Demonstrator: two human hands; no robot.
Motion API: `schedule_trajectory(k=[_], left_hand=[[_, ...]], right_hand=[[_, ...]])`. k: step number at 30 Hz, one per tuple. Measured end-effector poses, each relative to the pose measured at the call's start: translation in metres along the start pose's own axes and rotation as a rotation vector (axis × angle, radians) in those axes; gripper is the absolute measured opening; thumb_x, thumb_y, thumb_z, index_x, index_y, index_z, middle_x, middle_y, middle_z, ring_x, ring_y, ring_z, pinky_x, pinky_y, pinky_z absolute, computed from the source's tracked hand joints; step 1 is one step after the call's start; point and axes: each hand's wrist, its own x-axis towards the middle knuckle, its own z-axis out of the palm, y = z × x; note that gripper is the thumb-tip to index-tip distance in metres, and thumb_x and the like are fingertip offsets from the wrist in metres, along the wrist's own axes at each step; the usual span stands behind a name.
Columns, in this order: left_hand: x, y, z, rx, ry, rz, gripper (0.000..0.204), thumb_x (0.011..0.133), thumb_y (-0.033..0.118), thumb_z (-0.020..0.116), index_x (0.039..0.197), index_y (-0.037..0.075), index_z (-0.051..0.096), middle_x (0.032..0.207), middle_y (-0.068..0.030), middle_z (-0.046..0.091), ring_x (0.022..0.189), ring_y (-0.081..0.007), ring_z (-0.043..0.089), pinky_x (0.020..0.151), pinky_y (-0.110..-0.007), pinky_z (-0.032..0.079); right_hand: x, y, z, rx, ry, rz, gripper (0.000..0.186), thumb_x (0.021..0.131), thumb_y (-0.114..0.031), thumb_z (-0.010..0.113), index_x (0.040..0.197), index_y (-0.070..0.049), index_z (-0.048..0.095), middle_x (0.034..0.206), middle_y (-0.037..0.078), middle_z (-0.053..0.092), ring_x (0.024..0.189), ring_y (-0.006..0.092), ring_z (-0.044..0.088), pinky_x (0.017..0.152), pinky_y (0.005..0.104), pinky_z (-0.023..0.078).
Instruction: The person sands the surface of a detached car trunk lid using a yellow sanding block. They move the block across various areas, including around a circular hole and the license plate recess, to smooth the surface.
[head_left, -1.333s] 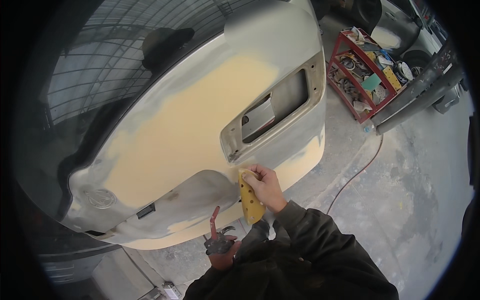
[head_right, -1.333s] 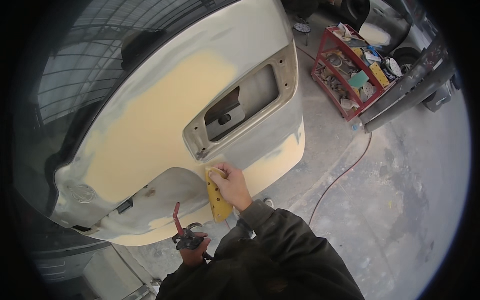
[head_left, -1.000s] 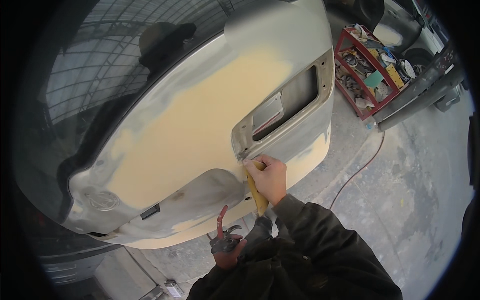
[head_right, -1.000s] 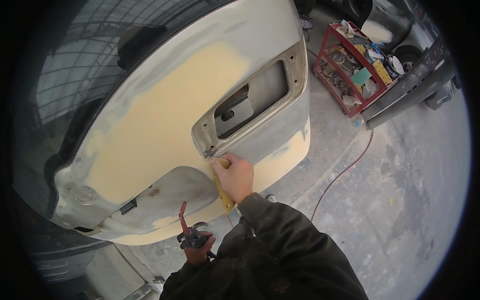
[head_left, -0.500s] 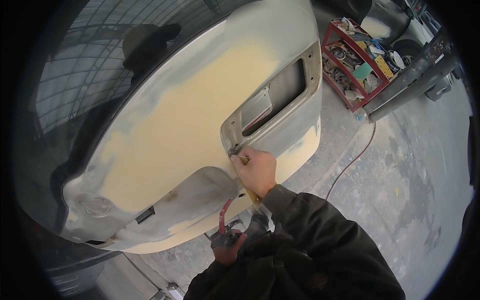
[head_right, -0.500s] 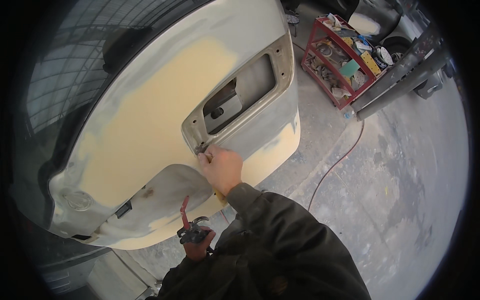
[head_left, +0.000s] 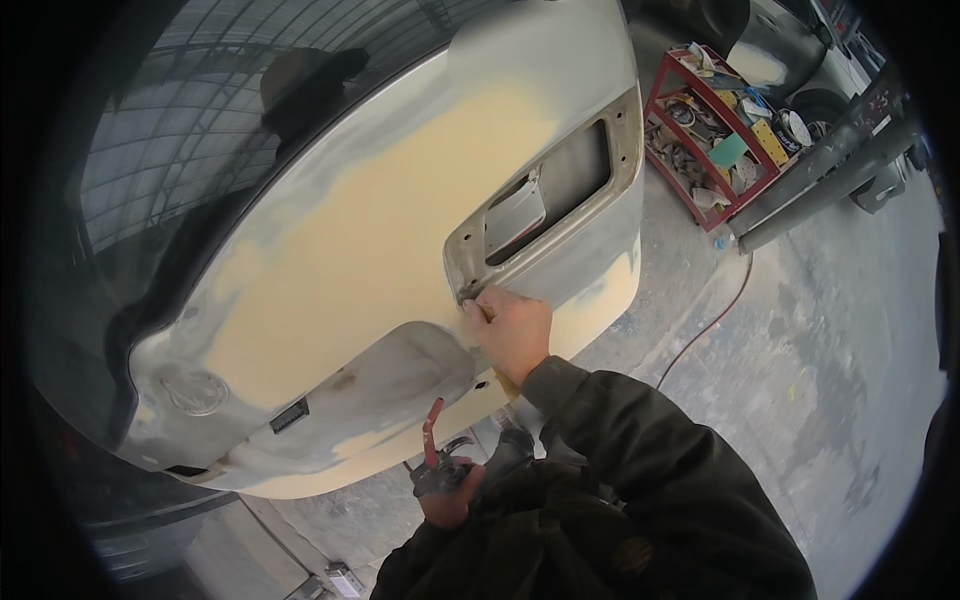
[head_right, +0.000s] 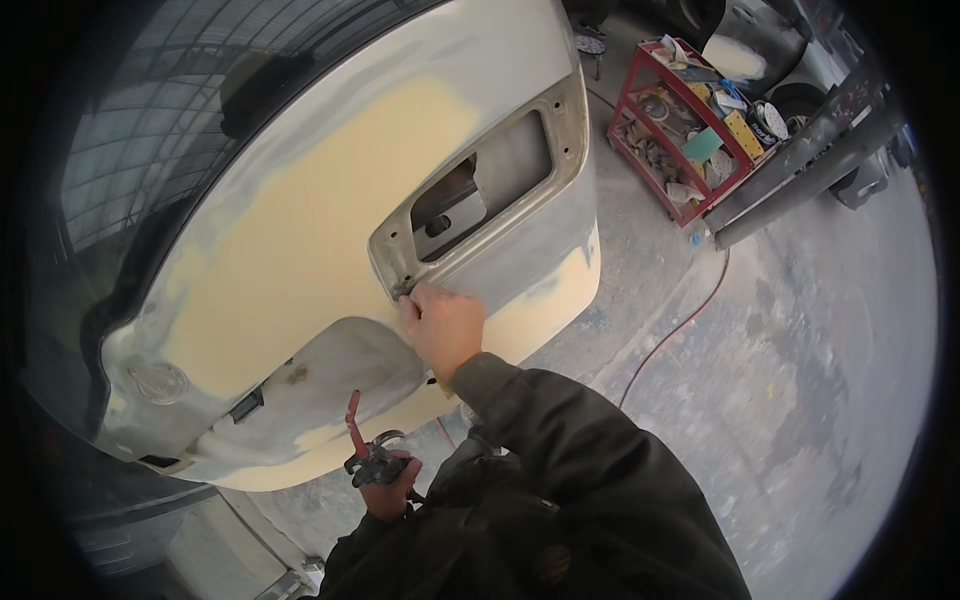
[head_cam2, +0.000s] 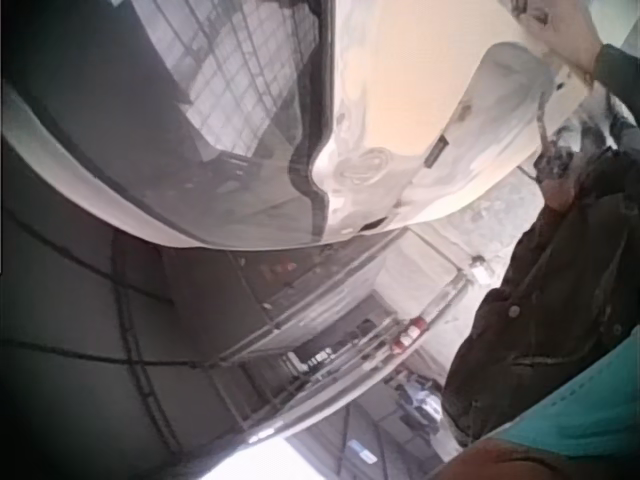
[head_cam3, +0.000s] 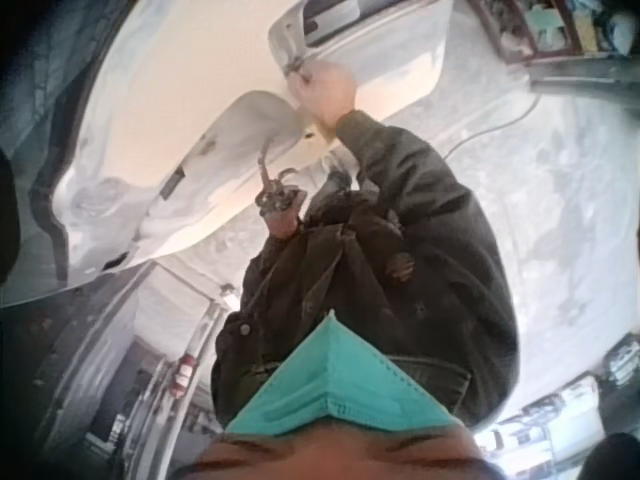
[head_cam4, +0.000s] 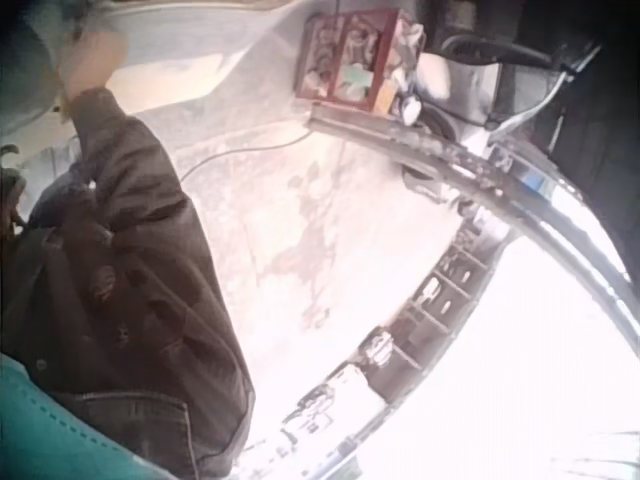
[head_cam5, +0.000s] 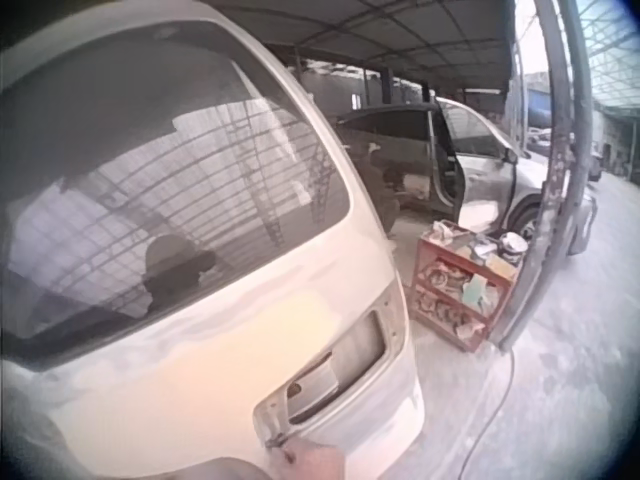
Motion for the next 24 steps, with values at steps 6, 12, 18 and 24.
schedule_trajectory(k=[6,12,18,24], left_hand=[[-0.01,-0.024,0.0,0.022,0.007,-0.087,0.045,0.077,0.013,0.084,0.113,-0.006,0.063,0.077,-0.0046,0.071,0.068,-0.0159,0.067,0.066,-0.032,0.053],[-0.013,-0.033,0.001,-0.009,0.008,-0.141,0.052,0.077,0.014,0.084,0.119,-0.006,0.06,0.081,-0.0045,0.072,0.068,-0.0153,0.067,0.065,-0.032,0.054],[-0.012,-0.042,-0.004,0.039,-0.045,-0.21,0.08,0.077,0.012,0.083,0.143,-0.006,0.043,0.082,-0.0035,0.072,0.068,-0.0145,0.067,0.062,-0.032,0.054],[-0.008,-0.032,0.003,-0.022,-0.029,-0.222,0.074,0.077,0.008,0.083,0.139,-0.006,0.047,0.079,-0.0047,0.071,0.066,-0.0144,0.066,0.058,-0.031,0.053]], right_hand=[[-0.009,-0.012,-0.008,0.039,-0.062,-0.039,0.008,0.084,-0.015,0.071,0.084,-0.008,0.067,0.085,0.009,0.069,0.078,0.0316,0.067,0.063,0.0441,0.053],[-0.001,-0.015,-0.005,0.215,0.017,0.035,0.004,0.084,-0.009,0.069,0.088,-0.009,0.071,0.084,0.009,0.067,0.083,0.0314,0.067,0.067,0.0432,0.054],[-0.005,-0.021,-0.003,0.13,-0.01,0.078,0.004,0.085,-0.007,0.069,0.088,-0.008,0.07,0.085,0.01,0.067,0.082,0.0325,0.067,0.068,0.0425,0.055],[0.004,-0.028,0.001,0.276,0.161,0.072,0.007,0.083,-0.003,0.07,0.09,-0.005,0.069,0.083,0.013,0.066,0.076,0.0356,0.064,0.065,0.0442,0.052]])
